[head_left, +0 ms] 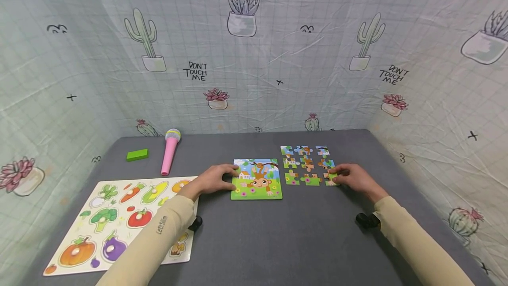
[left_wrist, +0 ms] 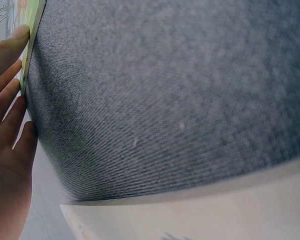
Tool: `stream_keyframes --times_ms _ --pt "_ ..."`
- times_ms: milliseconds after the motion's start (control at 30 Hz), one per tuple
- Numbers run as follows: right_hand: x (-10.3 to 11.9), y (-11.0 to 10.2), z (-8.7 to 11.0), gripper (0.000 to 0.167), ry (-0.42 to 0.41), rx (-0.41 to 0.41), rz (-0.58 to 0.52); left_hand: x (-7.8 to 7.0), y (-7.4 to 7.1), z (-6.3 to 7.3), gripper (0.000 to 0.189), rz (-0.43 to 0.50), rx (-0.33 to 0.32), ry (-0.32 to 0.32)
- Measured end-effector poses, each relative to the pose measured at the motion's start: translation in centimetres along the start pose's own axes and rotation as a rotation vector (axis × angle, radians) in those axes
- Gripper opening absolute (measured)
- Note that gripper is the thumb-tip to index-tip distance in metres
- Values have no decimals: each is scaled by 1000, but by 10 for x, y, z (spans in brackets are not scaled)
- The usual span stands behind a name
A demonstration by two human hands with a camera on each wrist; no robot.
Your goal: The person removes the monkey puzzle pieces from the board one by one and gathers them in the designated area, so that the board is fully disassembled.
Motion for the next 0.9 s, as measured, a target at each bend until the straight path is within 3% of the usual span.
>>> stream_keyframes --times_ms 900 --pt "-4 5 0 30 -23 2 -1 2 0 -1 42 -8 -2 22"
Point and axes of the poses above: each hand's wrist, its own z-axis away from the middle knuckle, its own y-axis out of the palm, x = y × z, the point moved 1 cm from there along -z, towards the middle knuckle, and after that the axes turned 13 degrees about -y, right-handed, at the moved point
